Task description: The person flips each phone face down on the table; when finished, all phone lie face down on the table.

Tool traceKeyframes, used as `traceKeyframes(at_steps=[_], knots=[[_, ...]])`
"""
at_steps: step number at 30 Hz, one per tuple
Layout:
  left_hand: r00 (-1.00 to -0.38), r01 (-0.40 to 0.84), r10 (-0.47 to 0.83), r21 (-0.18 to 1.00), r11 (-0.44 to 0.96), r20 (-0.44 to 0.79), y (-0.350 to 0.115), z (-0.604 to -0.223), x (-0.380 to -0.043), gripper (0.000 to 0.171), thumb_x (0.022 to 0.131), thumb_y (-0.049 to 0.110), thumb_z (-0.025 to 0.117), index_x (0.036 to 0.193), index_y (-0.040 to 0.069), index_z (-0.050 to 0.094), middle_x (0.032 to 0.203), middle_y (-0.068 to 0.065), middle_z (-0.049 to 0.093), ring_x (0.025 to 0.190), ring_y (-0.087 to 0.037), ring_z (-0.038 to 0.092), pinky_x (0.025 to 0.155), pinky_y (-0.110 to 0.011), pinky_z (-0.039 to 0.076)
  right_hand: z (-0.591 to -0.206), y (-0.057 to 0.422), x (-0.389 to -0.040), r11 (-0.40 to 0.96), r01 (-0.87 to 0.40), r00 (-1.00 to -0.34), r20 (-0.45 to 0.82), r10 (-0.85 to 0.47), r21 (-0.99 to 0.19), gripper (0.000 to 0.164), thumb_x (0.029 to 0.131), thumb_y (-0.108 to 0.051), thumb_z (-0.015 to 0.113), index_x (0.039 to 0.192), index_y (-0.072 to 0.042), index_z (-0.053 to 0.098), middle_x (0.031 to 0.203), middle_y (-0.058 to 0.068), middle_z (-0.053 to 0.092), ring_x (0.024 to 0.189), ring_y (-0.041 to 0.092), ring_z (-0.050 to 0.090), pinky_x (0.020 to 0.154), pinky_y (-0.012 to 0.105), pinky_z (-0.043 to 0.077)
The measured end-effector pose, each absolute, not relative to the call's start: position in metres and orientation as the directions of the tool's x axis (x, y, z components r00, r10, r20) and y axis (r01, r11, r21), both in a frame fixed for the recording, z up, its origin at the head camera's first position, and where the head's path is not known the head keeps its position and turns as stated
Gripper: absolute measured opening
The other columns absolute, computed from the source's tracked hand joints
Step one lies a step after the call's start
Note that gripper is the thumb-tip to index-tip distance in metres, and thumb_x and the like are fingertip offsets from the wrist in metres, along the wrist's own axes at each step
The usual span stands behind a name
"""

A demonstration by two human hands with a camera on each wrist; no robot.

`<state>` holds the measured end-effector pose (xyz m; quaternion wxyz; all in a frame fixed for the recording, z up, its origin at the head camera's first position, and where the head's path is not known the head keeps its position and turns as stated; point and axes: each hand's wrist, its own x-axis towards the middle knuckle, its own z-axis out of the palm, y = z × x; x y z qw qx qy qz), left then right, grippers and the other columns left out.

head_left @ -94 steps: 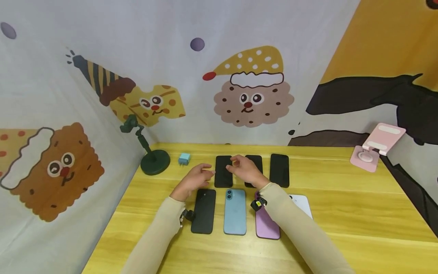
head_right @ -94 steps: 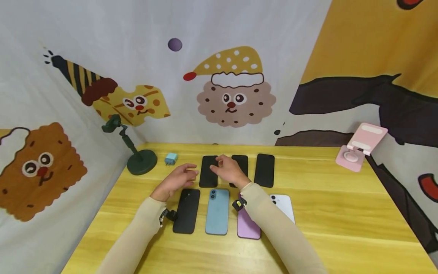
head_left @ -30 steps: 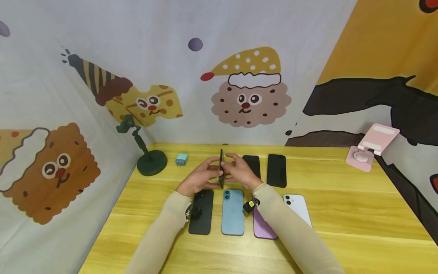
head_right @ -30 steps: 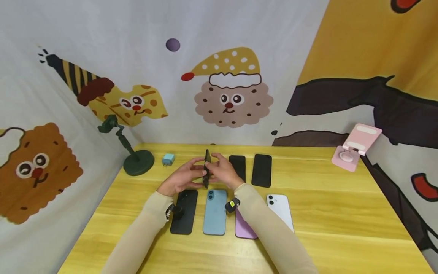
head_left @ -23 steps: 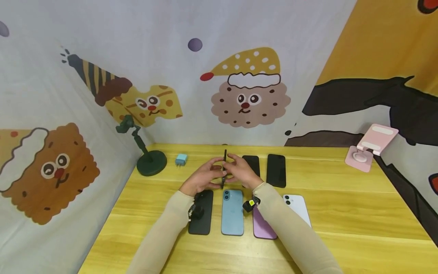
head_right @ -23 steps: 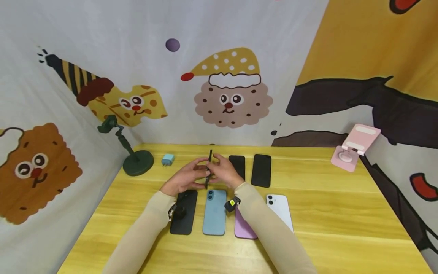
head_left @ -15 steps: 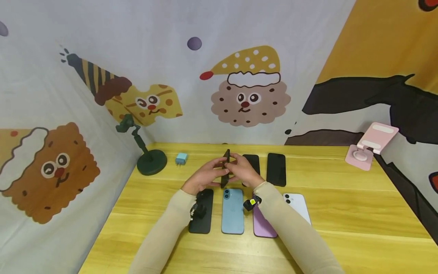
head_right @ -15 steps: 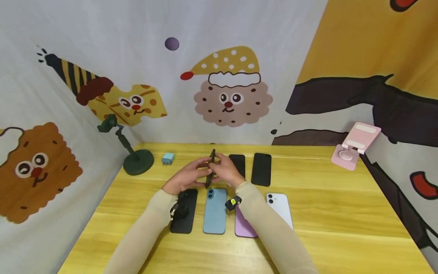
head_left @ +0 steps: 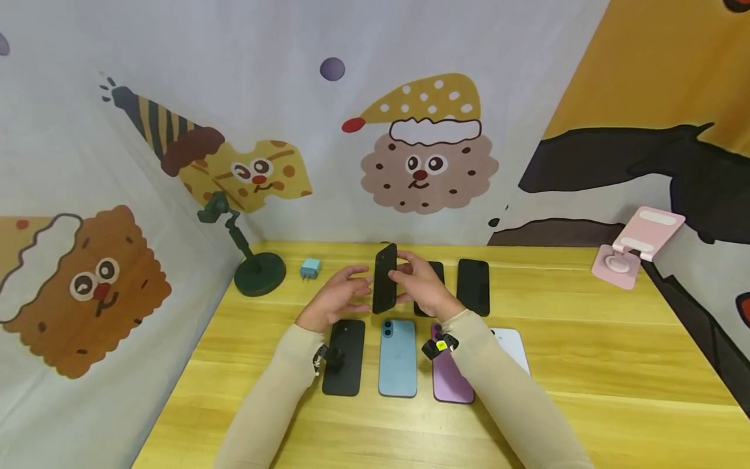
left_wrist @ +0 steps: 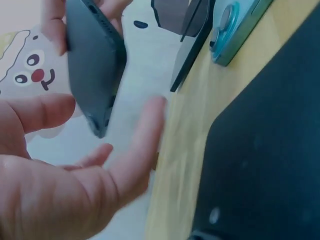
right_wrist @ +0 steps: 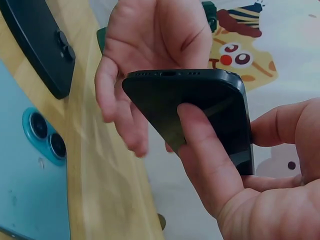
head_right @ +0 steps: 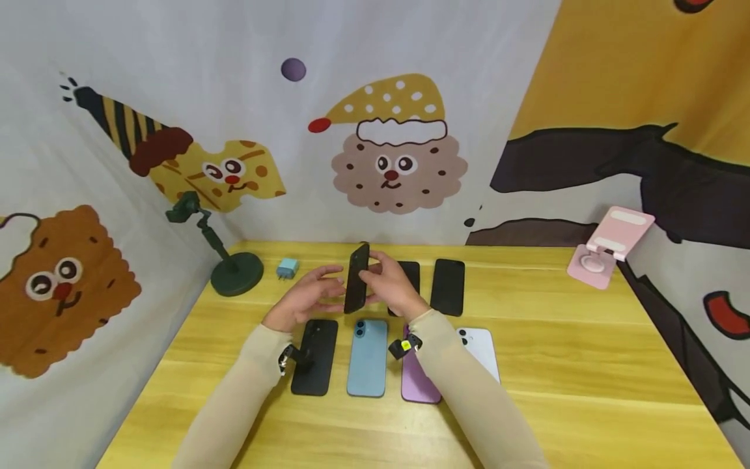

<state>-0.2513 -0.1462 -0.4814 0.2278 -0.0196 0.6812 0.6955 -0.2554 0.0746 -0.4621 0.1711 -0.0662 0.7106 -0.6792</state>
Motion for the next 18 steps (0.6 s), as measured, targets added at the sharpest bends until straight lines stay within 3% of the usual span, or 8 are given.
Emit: traceKeyframes(at_steps=[4, 8, 18], knots=[[-0.88, -0.363, 0.337, 0.932, -0.024, -0.334, -0.146, -0.486, -0.254, 0.055, 0.107, 0.015, 0.06, 0.159, 0.02, 0.043, 0.146, -0.02, 0.061, 0.124, -0.033, 0.067, 0.094, -0.05, 0.063, -0.456, 0.076, -0.251, 0.053, 0.135, -0.925, -0.145, -0.35, -0.989, 0.063, 0.109, -0.012, 0.059, 0.165, -0.014, 0.032, 0.145, 0.025, 0.056, 0.118, 0.042, 0.07, 0.082, 0.052, 0.066], [-0.878, -0.347, 0.366, 0.937, -0.043, -0.308, -0.146, -0.486, -0.254, 0.056, 0.107, 0.012, 0.06, 0.159, 0.023, 0.043, 0.141, -0.018, 0.062, 0.117, -0.028, 0.069, 0.094, -0.047, 0.061, -0.456, 0.077, -0.251, 0.057, 0.119, -0.928, -0.132, -0.348, -0.991, 0.061, 0.109, -0.013, 0.059, 0.165, -0.015, 0.034, 0.143, 0.024, 0.056, 0.116, 0.039, 0.071, 0.082, 0.051, 0.066], [-0.901, -0.323, 0.297, 0.946, 0.028, -0.317, -0.152, -0.48, -0.255, 0.059, 0.106, 0.008, 0.063, 0.159, 0.027, 0.045, 0.145, -0.017, 0.055, 0.122, -0.03, 0.066, 0.087, -0.039, 0.063, -0.468, 0.088, -0.265, 0.112, 0.108, -0.912, -0.144, -0.385, -0.988, 0.066, 0.105, -0.012, 0.066, 0.164, -0.017, 0.037, 0.128, 0.024, 0.059, 0.098, 0.031, 0.076, 0.076, 0.047, 0.067]])
